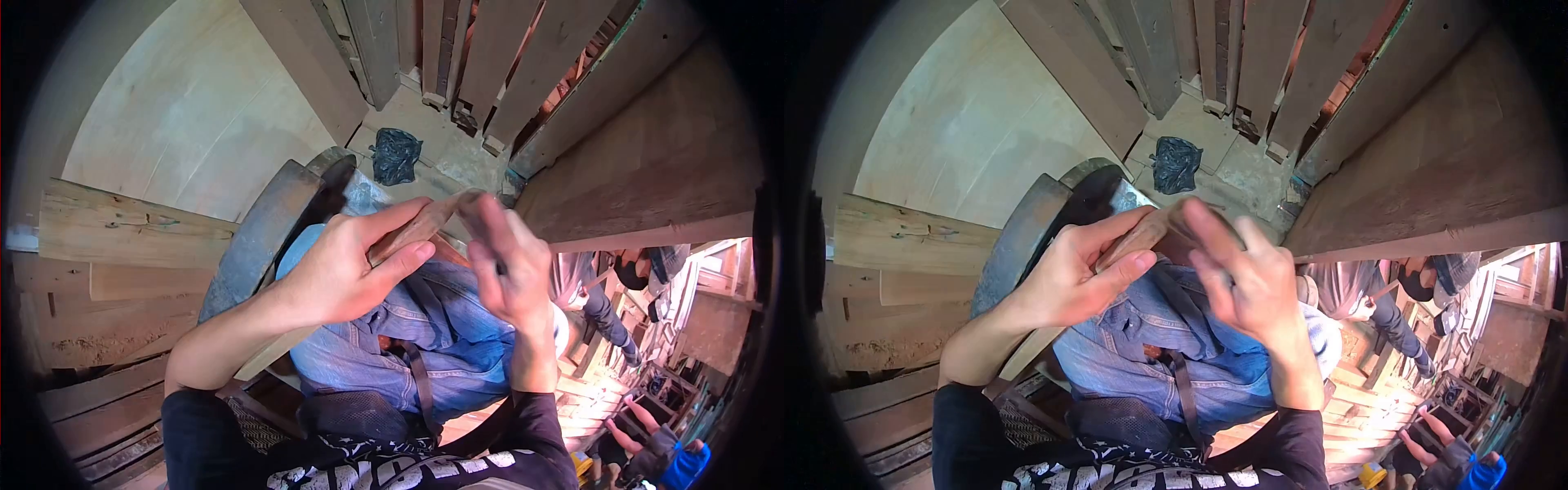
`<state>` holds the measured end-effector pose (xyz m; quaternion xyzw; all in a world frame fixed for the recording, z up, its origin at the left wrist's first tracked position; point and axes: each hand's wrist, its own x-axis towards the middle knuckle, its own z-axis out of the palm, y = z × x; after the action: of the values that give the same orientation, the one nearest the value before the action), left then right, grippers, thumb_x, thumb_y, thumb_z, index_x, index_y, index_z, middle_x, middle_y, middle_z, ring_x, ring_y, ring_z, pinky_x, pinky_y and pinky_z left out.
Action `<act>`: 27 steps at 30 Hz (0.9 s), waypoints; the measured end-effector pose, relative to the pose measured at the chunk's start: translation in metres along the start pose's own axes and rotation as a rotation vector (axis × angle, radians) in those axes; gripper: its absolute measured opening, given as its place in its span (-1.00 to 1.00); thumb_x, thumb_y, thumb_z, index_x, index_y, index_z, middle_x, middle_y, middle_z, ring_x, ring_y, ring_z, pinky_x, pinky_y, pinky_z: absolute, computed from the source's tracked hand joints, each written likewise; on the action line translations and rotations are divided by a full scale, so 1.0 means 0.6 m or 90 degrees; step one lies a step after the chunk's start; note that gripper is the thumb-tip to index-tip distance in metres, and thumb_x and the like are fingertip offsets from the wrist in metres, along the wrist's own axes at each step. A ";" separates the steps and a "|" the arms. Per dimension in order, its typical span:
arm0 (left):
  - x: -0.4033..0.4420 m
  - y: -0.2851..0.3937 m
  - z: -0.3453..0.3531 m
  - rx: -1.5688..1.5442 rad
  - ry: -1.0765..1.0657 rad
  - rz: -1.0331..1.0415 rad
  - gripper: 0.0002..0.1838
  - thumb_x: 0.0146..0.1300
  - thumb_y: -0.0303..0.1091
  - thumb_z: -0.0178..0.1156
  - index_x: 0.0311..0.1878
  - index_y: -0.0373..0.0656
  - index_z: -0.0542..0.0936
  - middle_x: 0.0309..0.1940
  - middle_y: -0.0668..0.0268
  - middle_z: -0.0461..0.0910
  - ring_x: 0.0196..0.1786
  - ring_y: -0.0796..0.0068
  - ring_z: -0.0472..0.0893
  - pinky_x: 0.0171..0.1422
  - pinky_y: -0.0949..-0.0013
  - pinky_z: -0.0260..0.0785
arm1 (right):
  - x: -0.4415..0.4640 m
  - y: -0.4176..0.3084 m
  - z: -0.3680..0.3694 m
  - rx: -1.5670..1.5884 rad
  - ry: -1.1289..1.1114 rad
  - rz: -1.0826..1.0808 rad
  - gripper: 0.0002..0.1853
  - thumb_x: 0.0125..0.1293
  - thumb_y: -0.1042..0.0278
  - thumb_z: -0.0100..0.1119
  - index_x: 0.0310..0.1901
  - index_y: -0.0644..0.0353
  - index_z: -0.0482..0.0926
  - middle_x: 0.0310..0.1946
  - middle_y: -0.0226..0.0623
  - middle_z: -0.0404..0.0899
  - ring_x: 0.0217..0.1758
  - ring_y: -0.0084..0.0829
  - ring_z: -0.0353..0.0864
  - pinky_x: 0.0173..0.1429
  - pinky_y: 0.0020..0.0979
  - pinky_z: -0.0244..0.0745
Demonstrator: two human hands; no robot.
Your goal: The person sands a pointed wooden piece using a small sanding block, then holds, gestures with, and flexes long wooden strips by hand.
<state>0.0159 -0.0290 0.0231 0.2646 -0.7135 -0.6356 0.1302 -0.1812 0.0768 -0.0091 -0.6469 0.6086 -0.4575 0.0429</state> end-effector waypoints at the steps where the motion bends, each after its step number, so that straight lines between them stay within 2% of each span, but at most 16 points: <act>1: 0.000 -0.006 0.002 -0.001 0.001 -0.001 -0.48 0.45 -0.20 0.19 0.35 -0.31 0.42 -0.46 0.47 0.47 -0.41 0.77 0.38 -0.35 0.58 0.26 | -0.001 -0.002 0.001 -0.020 -0.040 0.007 -0.39 0.21 0.51 0.27 0.34 -0.03 0.49 -0.36 -0.14 0.58 -0.48 -0.12 0.59 -0.37 -0.19 0.53; 4: 0.003 -0.012 0.005 0.052 0.032 0.006 -0.47 0.46 -0.20 0.18 0.36 -0.31 0.41 -0.49 0.47 0.47 -0.43 0.77 0.38 -0.37 0.58 0.26 | -0.007 -0.001 -0.004 -0.098 -0.114 0.083 -0.40 0.22 0.51 0.27 0.33 0.00 0.48 -0.36 -0.13 0.57 -0.48 -0.12 0.57 -0.36 -0.21 0.53; 6: -0.001 0.008 0.002 0.017 -0.025 -0.021 -0.48 0.47 -0.20 0.16 0.36 -0.31 0.40 -0.52 0.49 0.45 -0.47 0.74 0.39 -0.41 0.54 0.27 | -0.004 0.003 -0.004 -0.079 -0.046 0.128 -0.39 0.21 0.51 0.28 0.34 0.00 0.48 -0.38 -0.14 0.55 -0.50 -0.12 0.56 -0.36 -0.23 0.53; 7: 0.001 0.008 0.000 0.018 -0.025 -0.021 -0.48 0.47 -0.20 0.16 0.36 -0.31 0.40 -0.52 0.49 0.45 -0.47 0.74 0.39 -0.41 0.54 0.27 | -0.003 0.002 -0.002 -0.078 -0.045 0.128 -0.39 0.21 0.51 0.28 0.34 0.00 0.48 -0.38 -0.14 0.55 -0.50 -0.12 0.56 -0.36 -0.23 0.53; 10: 0.003 0.006 -0.004 0.007 -0.027 -0.045 -0.51 0.48 -0.18 0.13 0.32 -0.32 0.40 -0.57 0.44 0.46 -0.52 0.68 0.40 -0.43 0.47 0.28 | -0.005 -0.005 0.005 -0.007 -0.043 0.015 -0.37 0.18 0.52 0.31 0.34 0.02 0.48 -0.42 -0.17 0.52 -0.51 -0.15 0.53 -0.38 -0.25 0.52; 12: 0.002 0.012 -0.009 0.092 -0.065 -0.061 -0.54 0.51 -0.23 0.04 0.35 -0.27 0.36 -0.20 0.03 0.59 -0.20 0.02 0.69 -0.17 0.20 0.49 | -0.008 -0.009 0.002 -0.021 -0.077 0.053 -0.37 0.17 0.51 0.32 0.34 0.00 0.49 -0.41 -0.17 0.52 -0.51 -0.16 0.53 -0.39 -0.24 0.53; 13: 0.003 0.014 -0.010 0.092 -0.065 -0.062 -0.54 0.51 -0.23 0.04 0.35 -0.27 0.36 -0.20 0.03 0.59 -0.20 0.02 0.69 -0.17 0.20 0.49 | -0.006 -0.011 0.003 -0.037 -0.078 0.051 -0.37 0.18 0.50 0.31 0.34 -0.02 0.49 -0.41 -0.16 0.52 -0.51 -0.15 0.54 -0.40 -0.22 0.53; 15: 0.004 0.017 -0.010 0.128 -0.072 -0.006 -0.58 0.53 -0.27 -0.03 0.35 -0.25 0.36 -0.21 0.03 0.53 -0.21 -0.12 0.63 -0.22 0.11 0.48 | -0.007 -0.012 0.010 -0.050 -0.081 0.049 -0.37 0.19 0.49 0.31 0.34 -0.04 0.49 -0.41 -0.15 0.52 -0.51 -0.14 0.54 -0.41 -0.21 0.53; 16: 0.004 0.010 -0.006 0.128 -0.070 -0.009 -0.58 0.53 -0.27 -0.03 0.35 -0.25 0.36 -0.21 0.03 0.53 -0.21 -0.12 0.63 -0.22 0.11 0.48 | -0.009 -0.012 0.015 -0.065 -0.066 0.062 -0.38 0.20 0.48 0.31 0.34 -0.06 0.49 -0.42 -0.15 0.52 -0.52 -0.14 0.54 -0.41 -0.20 0.53; 18: 0.006 -0.012 0.005 0.142 -0.051 0.101 -0.62 0.53 -0.30 -0.05 0.32 -0.24 0.37 -0.19 0.00 0.51 -0.22 -0.12 0.64 -0.23 0.04 0.47 | -0.012 -0.008 0.016 -0.079 -0.052 0.075 -0.38 0.20 0.46 0.30 0.34 -0.07 0.48 -0.42 -0.15 0.51 -0.52 -0.13 0.54 -0.42 -0.18 0.53; 22: 0.013 -0.015 0.008 0.133 -0.036 0.077 -0.61 0.52 -0.30 -0.04 0.32 -0.24 0.34 -0.20 -0.01 0.51 -0.26 -0.15 0.63 -0.23 0.02 0.47 | -0.012 -0.002 0.005 -0.094 -0.068 0.074 -0.38 0.23 0.45 0.29 0.36 -0.13 0.47 -0.43 -0.16 0.50 -0.53 -0.11 0.54 -0.43 -0.16 0.53; 24: 0.013 -0.016 0.008 0.132 -0.054 0.088 -0.58 0.52 -0.31 -0.03 0.35 -0.23 0.30 -0.20 -0.01 0.51 -0.27 -0.19 0.62 -0.24 0.01 0.47 | -0.008 -0.003 0.010 -0.098 -0.065 0.070 -0.37 0.23 0.45 0.29 0.36 -0.15 0.46 -0.44 -0.16 0.50 -0.53 -0.11 0.54 -0.43 -0.16 0.52; 25: 0.015 -0.021 0.013 0.163 -0.034 0.136 -0.60 0.52 -0.30 -0.02 0.33 -0.24 0.33 -0.23 -0.01 0.51 -0.25 -0.21 0.62 -0.23 -0.01 0.47 | -0.005 -0.002 0.014 -0.099 -0.061 0.076 -0.37 0.23 0.46 0.29 0.36 -0.17 0.46 -0.44 -0.16 0.50 -0.53 -0.11 0.54 -0.43 -0.16 0.52; 27: 0.015 -0.011 0.009 0.159 -0.037 0.100 -0.60 0.51 -0.29 -0.02 0.32 -0.24 0.35 -0.23 -0.01 0.51 -0.24 -0.21 0.61 -0.23 -0.03 0.46 | -0.006 -0.004 0.016 -0.101 -0.062 0.088 -0.37 0.23 0.46 0.28 0.36 -0.18 0.46 -0.44 -0.16 0.51 -0.53 -0.10 0.54 -0.43 -0.15 0.51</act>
<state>0.0074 -0.0297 0.0143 0.2036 -0.8088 -0.5373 0.1254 -0.1728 0.0757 -0.0150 -0.6263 0.6833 -0.3718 0.0521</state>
